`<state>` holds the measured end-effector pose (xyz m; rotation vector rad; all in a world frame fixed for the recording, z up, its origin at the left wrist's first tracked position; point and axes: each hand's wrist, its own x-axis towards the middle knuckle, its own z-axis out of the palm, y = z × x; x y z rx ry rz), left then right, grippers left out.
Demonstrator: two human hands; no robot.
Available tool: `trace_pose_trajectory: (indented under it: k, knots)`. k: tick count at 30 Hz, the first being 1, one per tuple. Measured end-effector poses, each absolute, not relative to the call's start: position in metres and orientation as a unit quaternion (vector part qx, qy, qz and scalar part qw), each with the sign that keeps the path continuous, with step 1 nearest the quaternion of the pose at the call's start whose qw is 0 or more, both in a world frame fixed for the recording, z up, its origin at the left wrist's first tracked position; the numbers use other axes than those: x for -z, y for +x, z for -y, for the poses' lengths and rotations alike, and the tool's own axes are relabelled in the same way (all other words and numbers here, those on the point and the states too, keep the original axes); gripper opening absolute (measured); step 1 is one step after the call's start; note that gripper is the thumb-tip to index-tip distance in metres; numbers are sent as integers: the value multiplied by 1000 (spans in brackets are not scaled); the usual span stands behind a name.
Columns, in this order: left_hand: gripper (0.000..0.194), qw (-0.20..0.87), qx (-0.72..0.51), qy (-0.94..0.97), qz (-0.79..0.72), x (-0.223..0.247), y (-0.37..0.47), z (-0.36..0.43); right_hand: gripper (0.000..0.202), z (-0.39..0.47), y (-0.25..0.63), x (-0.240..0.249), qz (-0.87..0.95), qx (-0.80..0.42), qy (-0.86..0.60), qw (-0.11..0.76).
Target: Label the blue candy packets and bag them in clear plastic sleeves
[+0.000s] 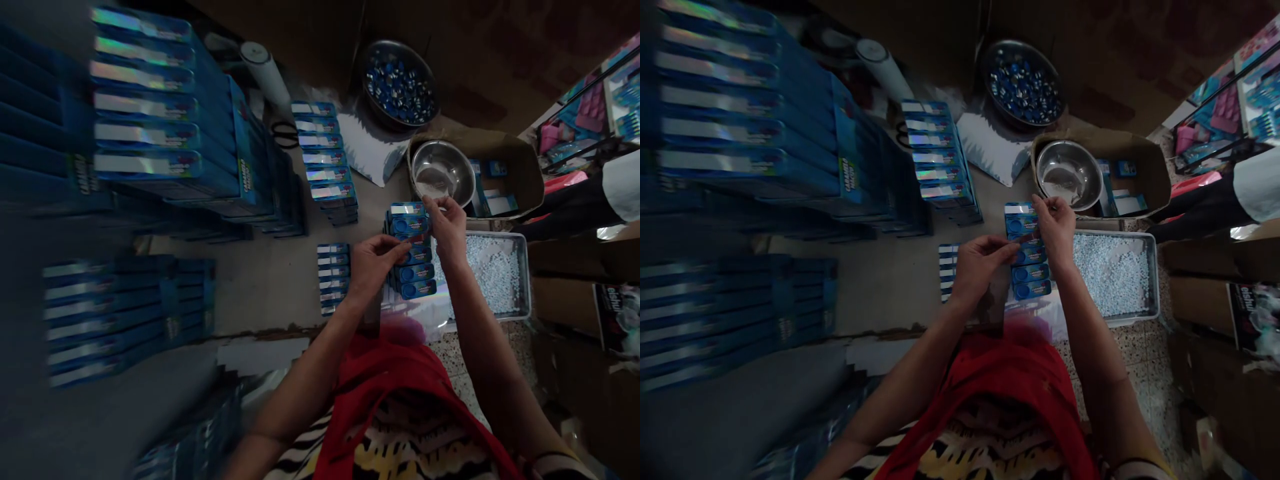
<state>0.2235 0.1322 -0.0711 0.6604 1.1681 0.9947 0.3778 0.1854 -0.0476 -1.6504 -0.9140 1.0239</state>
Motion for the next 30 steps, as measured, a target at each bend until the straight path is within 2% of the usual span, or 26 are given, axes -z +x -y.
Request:
trace_pose_trajectory:
  k: [7,12,20,30]
  knots:
    - [42,683,-428,330,-492,78,200,-149,56,-167,394,47,361,-505,-642,451]
    - [36,675,-401,367,-499,91,190,-169,44,-167,385,60,360,-446,-672,469]
    - [24,655,-393,377,-524,101,192,-184,35,-175,374,69,411,-357,-723,426]
    - [29,650,-370,400,-530,107,188,-185,30,-174,374,77,445,-316,-729,414]
